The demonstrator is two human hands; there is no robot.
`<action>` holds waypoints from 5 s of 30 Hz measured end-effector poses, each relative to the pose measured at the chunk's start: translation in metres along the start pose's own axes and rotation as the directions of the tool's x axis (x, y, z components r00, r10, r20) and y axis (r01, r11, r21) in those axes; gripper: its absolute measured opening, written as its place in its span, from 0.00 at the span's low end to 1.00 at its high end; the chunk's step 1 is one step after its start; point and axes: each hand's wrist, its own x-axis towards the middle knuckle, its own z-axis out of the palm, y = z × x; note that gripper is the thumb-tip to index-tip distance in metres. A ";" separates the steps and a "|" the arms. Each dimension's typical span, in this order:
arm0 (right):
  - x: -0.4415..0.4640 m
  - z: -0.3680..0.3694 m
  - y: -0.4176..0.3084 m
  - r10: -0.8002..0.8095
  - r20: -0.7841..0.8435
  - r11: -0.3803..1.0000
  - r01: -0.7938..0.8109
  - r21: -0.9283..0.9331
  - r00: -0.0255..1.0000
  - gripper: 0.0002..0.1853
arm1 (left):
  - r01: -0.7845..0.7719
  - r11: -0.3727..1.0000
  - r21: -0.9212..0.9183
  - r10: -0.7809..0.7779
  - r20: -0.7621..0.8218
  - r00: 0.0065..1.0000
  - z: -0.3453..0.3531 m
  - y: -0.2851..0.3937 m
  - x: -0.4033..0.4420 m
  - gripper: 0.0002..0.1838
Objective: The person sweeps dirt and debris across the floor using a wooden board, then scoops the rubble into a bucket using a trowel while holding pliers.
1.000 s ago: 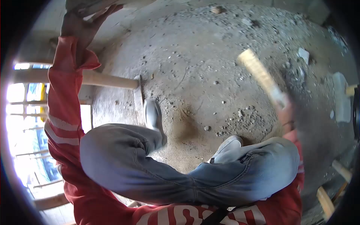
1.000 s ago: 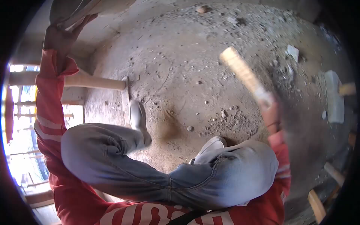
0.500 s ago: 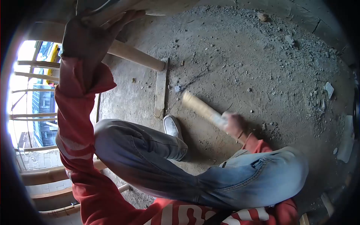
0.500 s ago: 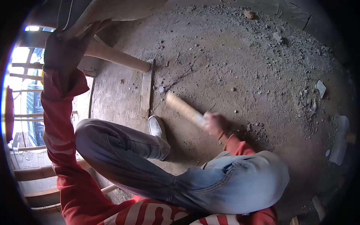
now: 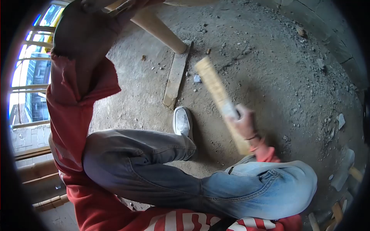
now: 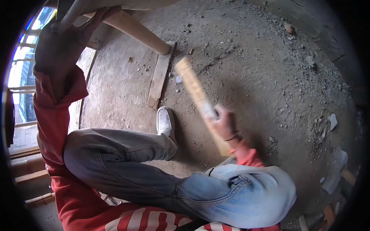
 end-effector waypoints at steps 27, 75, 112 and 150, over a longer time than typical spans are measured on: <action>0.031 -0.027 0.119 0.116 -0.296 0.988 -0.140 -0.061 0.948 0.11 | 0.449 0.011 -0.894 -0.597 0.354 0.720 -0.026 -0.034 -0.059 0.15; 0.333 0.089 0.073 0.246 -0.315 0.960 -0.274 -0.048 0.917 0.13 | 0.511 0.410 -0.755 -0.784 -0.005 0.621 -0.041 -0.020 -0.078 0.10; -0.125 -0.303 0.199 0.200 -0.699 0.742 -0.572 -0.349 0.686 0.15 | 0.390 -0.146 -0.909 -0.738 0.363 0.568 0.040 0.008 0.055 0.30; -0.544 -0.183 0.243 0.205 -0.868 -0.288 -0.875 0.388 -0.452 0.10 | 0.720 -0.150 -0.678 -0.650 0.616 0.444 0.491 -0.046 0.164 0.33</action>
